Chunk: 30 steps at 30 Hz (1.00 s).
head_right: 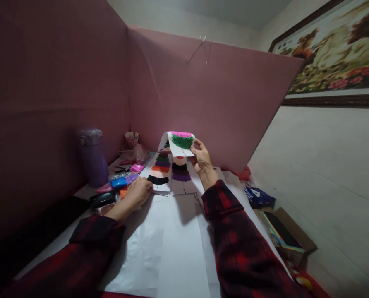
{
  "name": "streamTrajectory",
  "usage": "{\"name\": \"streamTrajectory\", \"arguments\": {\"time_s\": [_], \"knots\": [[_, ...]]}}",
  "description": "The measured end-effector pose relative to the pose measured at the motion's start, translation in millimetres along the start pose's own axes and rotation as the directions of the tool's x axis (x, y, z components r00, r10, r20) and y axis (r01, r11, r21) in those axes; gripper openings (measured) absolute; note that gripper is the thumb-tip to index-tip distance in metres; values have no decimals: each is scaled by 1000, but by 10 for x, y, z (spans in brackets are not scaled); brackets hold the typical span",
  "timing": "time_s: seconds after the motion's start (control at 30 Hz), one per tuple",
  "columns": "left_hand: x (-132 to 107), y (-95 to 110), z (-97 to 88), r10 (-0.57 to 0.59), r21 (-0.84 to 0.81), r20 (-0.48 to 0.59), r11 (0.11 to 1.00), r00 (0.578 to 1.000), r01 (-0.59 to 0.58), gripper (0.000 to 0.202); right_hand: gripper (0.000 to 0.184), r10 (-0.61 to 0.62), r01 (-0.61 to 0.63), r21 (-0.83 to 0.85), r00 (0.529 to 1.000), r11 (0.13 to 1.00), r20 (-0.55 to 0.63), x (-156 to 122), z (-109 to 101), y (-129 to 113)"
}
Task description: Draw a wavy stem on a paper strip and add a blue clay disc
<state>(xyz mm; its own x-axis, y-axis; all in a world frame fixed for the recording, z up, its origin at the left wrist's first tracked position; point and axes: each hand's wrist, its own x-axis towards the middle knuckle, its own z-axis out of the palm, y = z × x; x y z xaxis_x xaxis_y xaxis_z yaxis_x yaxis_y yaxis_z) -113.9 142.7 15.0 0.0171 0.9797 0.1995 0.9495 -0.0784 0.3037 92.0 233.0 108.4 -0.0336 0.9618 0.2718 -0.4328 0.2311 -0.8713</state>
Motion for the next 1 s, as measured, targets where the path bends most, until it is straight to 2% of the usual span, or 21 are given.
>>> {"name": "streamTrajectory", "arguments": {"time_s": [0.13,0.2,0.27,0.37,0.5,0.6,0.7,0.83,1.0], "knots": [[-12,-1,-11,-2,6,1,1000,1000,2,20,37,-44,37,-134,998,990,-51,89,241,190],[-15,1,-19,-6,3,3,1000,1000,6,20,37,-18,-4,-229,996,973,-92,82,284,351],[-13,4,-21,-10,-3,9,1000,1000,10,19,32,69,-100,-298,991,949,-114,26,263,537],[-7,4,-8,-20,-12,16,1000,1000,20,17,13,260,-286,-434,958,854,-119,-111,157,747],[-5,0,20,-29,-18,21,999,999,29,18,10,397,-399,-567,908,721,-135,-262,19,731],[-12,-3,21,-27,-26,18,999,999,28,17,11,426,-406,-624,896,668,-126,-321,-33,607],[-16,-3,7,-35,-43,9,998,999,35,12,16,407,-391,-652,903,649,-136,-350,-33,559],[-4,-6,0,-61,-72,-16,996,998,60,10,26,378,-363,-656,917,662,-126,-329,50,669],[19,-13,9,-115,-124,-81,987,990,104,8,24,352,-343,-641,928,687,-119,-244,175,889]]}}
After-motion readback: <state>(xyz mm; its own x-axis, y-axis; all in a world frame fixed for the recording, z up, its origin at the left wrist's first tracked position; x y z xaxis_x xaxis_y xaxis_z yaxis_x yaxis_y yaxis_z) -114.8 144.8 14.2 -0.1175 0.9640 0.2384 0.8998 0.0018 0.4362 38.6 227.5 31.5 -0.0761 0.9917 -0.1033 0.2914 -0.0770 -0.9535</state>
